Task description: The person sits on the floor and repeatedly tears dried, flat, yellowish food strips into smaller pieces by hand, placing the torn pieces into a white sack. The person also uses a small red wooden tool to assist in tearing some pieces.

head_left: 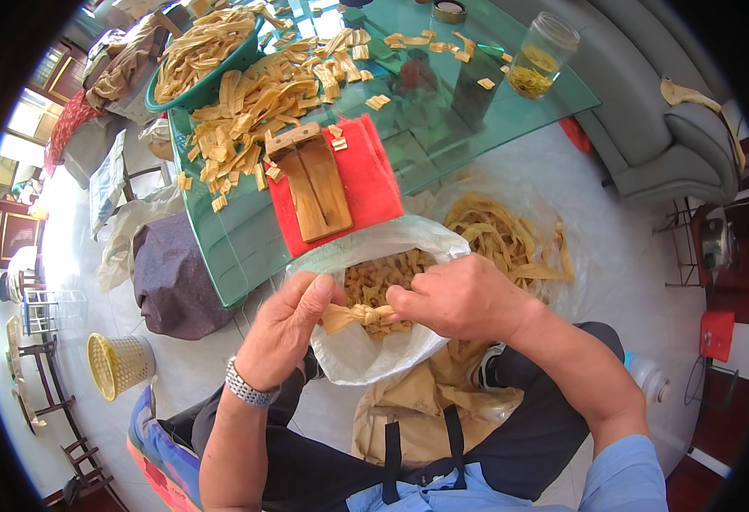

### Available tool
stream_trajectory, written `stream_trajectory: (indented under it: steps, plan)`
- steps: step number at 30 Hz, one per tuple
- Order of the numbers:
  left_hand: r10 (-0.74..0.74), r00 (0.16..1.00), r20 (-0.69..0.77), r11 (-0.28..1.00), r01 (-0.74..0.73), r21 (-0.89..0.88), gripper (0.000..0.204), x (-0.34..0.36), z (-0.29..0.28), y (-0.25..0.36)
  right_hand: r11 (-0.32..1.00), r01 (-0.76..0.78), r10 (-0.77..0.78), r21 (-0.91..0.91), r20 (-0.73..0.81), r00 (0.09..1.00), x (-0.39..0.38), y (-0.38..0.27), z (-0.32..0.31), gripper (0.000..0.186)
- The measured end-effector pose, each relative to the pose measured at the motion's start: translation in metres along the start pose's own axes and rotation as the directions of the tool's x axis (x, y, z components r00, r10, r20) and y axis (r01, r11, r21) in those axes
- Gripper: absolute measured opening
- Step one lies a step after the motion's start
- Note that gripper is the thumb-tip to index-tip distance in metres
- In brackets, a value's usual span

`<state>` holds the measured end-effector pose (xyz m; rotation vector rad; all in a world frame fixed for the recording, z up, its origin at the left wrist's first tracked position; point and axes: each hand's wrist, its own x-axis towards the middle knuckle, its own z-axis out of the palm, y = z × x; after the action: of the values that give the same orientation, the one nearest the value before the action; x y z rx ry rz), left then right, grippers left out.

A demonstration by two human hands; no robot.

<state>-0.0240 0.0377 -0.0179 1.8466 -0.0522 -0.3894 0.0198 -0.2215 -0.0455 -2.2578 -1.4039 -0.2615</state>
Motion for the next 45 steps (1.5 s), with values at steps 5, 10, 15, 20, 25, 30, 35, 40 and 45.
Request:
stream_trajectory:
  steps: [5,10,15,20,25,30,35,40,45]
  plan:
    - [-0.158,0.944,0.29,0.969,0.204,-0.139,0.03,0.004,0.018,0.021,0.998,0.06,-0.06,0.003,0.021,0.998,0.004,-0.006,0.005,0.015]
    - [-0.175,0.939,0.296,0.916,0.265,-0.3,0.027,0.003,0.023,0.019,0.996,0.041,-0.034,0.078,-0.083,0.996,-0.001,-0.004,0.006,0.02]
    - [-0.178,0.957,0.231,0.851,0.267,-0.452,0.021,0.004,0.005,0.016,0.984,-0.092,0.096,0.153,-0.017,0.995,-0.015,0.006,0.004,0.025]
    - [-0.068,0.979,0.191,0.822,0.163,-0.545,0.016,0.003,-0.013,0.02,0.891,-0.345,0.318,0.296,0.138,0.938,-0.02,0.005,-0.015,0.031]
    - [0.069,0.991,0.119,0.887,-0.006,-0.461,0.012,-0.002,-0.025,0.022,0.244,-0.592,0.396,0.769,0.478,0.784,-0.021,0.01,-0.053,0.032]
    - [0.14,0.989,0.048,0.938,-0.117,-0.328,0.01,-0.002,-0.028,0.032,-0.13,-0.597,0.341,0.792,0.601,0.723,-0.027,0.014,-0.077,0.035]
    - [0.192,0.981,0.012,0.949,-0.183,-0.256,0.011,0.001,-0.01,0.038,-0.348,-0.361,0.425,0.865,0.488,0.762,-0.035,0.014,-0.089,0.03]
    - [-0.001,0.994,0.111,0.942,0.038,-0.333,0.023,0.005,0.032,0.037,-0.185,-0.379,0.452,0.907,0.421,0.787,-0.003,-0.001,-0.084,0.037]
    - [0.023,0.971,0.236,0.82,0.117,-0.561,0.037,0.012,0.052,0.025,0.751,-0.313,0.379,0.581,0.009,0.925,-0.003,-0.008,-0.026,0.048]
